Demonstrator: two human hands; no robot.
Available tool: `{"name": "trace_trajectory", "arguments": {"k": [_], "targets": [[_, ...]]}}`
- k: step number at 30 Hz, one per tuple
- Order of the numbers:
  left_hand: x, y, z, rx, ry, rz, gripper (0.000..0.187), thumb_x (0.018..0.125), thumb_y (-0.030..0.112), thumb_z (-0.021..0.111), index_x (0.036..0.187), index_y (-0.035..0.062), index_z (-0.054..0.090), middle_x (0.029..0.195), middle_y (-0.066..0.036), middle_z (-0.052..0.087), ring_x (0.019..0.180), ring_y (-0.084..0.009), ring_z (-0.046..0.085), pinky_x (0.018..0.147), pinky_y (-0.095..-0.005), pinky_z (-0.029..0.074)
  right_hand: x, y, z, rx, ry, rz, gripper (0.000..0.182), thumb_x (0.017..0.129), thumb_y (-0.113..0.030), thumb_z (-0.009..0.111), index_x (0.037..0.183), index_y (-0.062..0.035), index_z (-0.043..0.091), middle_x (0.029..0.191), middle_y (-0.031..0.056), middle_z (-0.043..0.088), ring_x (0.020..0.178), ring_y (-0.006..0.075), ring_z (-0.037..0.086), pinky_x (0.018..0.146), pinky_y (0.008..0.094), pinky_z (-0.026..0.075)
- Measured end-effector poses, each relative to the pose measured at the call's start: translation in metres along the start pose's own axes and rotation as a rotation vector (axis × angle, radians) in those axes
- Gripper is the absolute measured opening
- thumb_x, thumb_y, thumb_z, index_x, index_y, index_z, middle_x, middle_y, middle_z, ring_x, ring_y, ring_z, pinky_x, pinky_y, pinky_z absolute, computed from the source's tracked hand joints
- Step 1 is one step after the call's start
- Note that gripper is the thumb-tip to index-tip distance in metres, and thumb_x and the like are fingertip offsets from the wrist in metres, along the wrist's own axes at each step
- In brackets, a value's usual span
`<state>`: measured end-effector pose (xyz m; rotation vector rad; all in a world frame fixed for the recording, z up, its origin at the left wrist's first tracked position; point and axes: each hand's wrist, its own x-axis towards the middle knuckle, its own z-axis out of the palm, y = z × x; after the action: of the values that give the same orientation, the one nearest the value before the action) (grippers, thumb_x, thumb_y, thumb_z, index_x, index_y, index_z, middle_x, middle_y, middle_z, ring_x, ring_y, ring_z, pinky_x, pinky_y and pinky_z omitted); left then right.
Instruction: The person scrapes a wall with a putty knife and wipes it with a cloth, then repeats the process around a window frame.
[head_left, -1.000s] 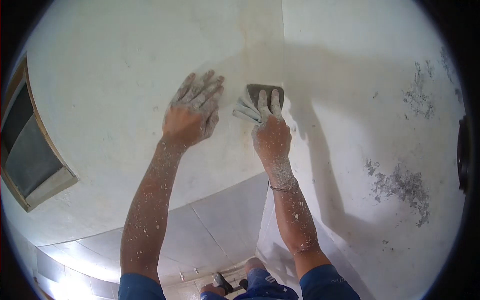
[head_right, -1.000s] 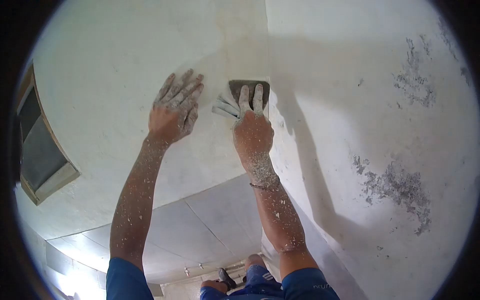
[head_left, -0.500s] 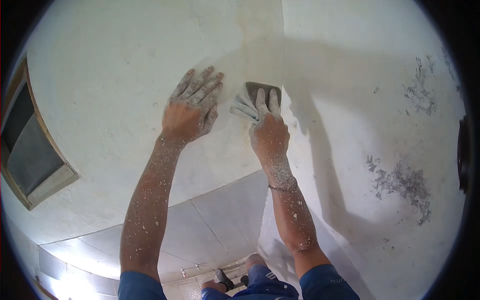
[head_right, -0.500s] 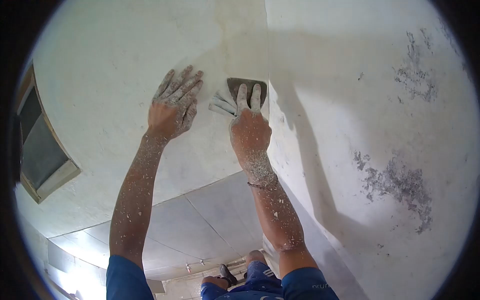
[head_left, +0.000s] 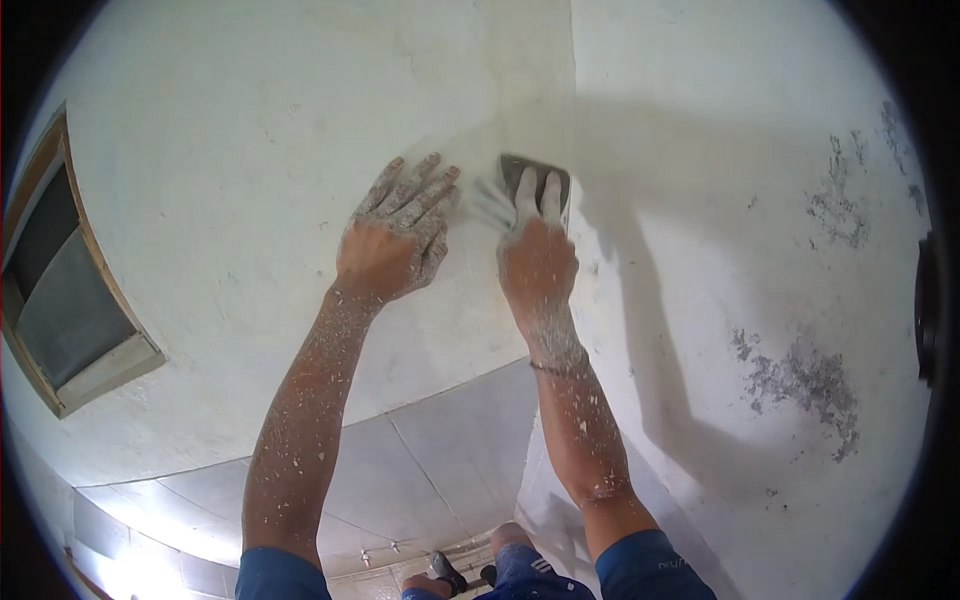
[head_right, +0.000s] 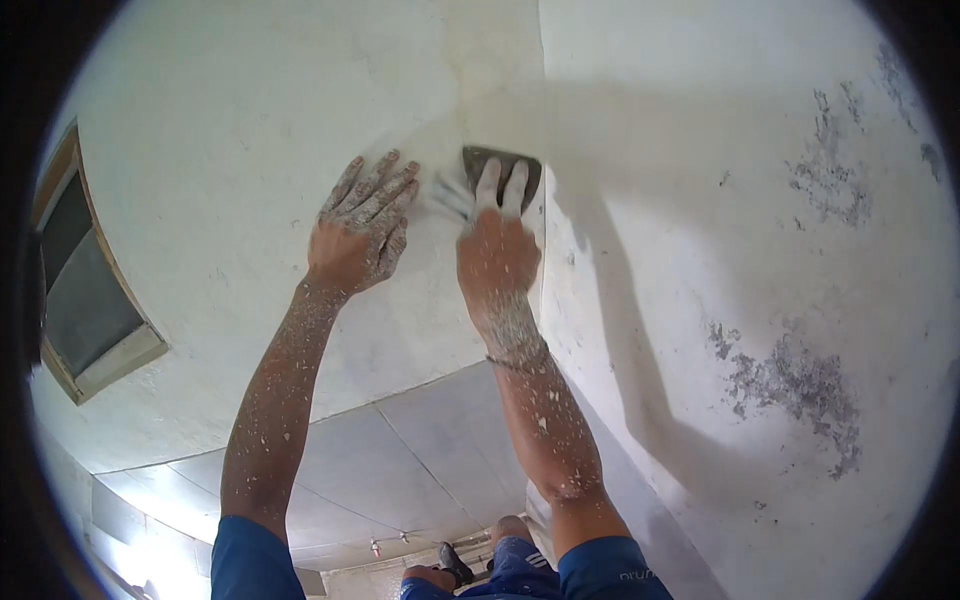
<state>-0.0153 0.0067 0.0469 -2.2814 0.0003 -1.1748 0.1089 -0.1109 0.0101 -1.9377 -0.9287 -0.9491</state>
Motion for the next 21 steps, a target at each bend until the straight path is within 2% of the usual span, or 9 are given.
{"name": "trace_trajectory", "arguments": {"k": [1,4,8,11,15,20,21], "targets": [[0.000,0.001,0.001,-0.006,0.010,0.002,0.040,0.081,0.011,0.055,0.121,0.0104,0.056,0.135,-0.001,0.048,0.133,-0.0192,0.035,0.114,-0.0425,0.024,0.005,-0.002,-0.002,0.012,0.067,-0.003,0.056,0.082,-0.007,0.050,0.137,-0.0037,0.038,0.137,0.0287,0.036,0.090,0.0356,0.065,0.070,0.0391,0.057],[-0.006,0.004,0.000,-0.022,-0.010,0.003,0.040,0.081,0.011,0.055,0.121,0.0111,0.056,0.136,0.000,0.048,0.133,-0.0188,0.035,0.114,-0.0424,0.023,0.001,0.000,-0.012,0.023,-0.057,0.032,0.056,0.081,-0.005,0.051,0.136,-0.0020,0.038,0.136,0.0291,0.038,0.090,0.0364,0.065,0.069,0.0391,0.057],[-0.001,0.002,-0.002,0.002,-0.031,-0.003,0.041,0.082,0.011,0.054,0.123,0.0123,0.055,0.137,0.001,0.047,0.133,-0.0183,0.034,0.114,-0.0420,0.023,0.004,0.000,-0.018,-0.040,-0.079,0.021,0.057,0.080,-0.004,0.052,0.136,-0.0012,0.038,0.134,0.0289,0.040,0.089,0.0370,0.065,0.069,0.0390,0.057],[-0.002,0.002,0.000,0.004,-0.014,0.003,0.041,0.083,0.011,0.054,0.123,0.0128,0.055,0.137,0.001,0.047,0.133,-0.0182,0.034,0.115,-0.0416,0.023,0.007,0.000,-0.013,0.004,0.006,-0.007,0.055,0.081,-0.004,0.052,0.135,-0.0006,0.039,0.132,0.0293,0.041,0.091,0.0372,0.064,0.069,0.0390,0.057],[-0.004,0.003,0.001,-0.027,0.001,-0.004,0.041,0.083,0.012,0.054,0.124,0.0129,0.055,0.137,0.001,0.047,0.133,-0.0181,0.034,0.115,-0.0414,0.023,0.007,-0.006,-0.022,-0.004,-0.074,0.037,0.051,0.082,-0.005,0.051,0.132,0.0001,0.042,0.134,0.0290,0.039,0.096,0.0360,0.063,0.070,0.0383,0.057],[-0.003,0.001,0.001,0.006,-0.027,0.003,0.041,0.083,0.014,0.055,0.124,0.0131,0.054,0.137,0.001,0.047,0.132,-0.0180,0.035,0.114,-0.0414,0.023,0.007,0.000,-0.022,-0.076,-0.048,-0.028,0.050,0.083,-0.006,0.050,0.133,0.0000,0.041,0.134,0.0284,0.038,0.099,0.0351,0.062,0.071,0.0378,0.057],[-0.003,0.002,0.001,0.004,-0.030,0.006,0.041,0.083,0.014,0.055,0.124,0.0131,0.054,0.137,0.001,0.047,0.132,-0.0180,0.035,0.114,-0.0414,0.023,0.007,-0.003,-0.024,-0.059,-0.100,0.026,0.050,0.084,-0.006,0.050,0.133,0.0000,0.041,0.134,0.0287,0.039,0.101,0.0353,0.061,0.071,0.0379,0.057]]}}
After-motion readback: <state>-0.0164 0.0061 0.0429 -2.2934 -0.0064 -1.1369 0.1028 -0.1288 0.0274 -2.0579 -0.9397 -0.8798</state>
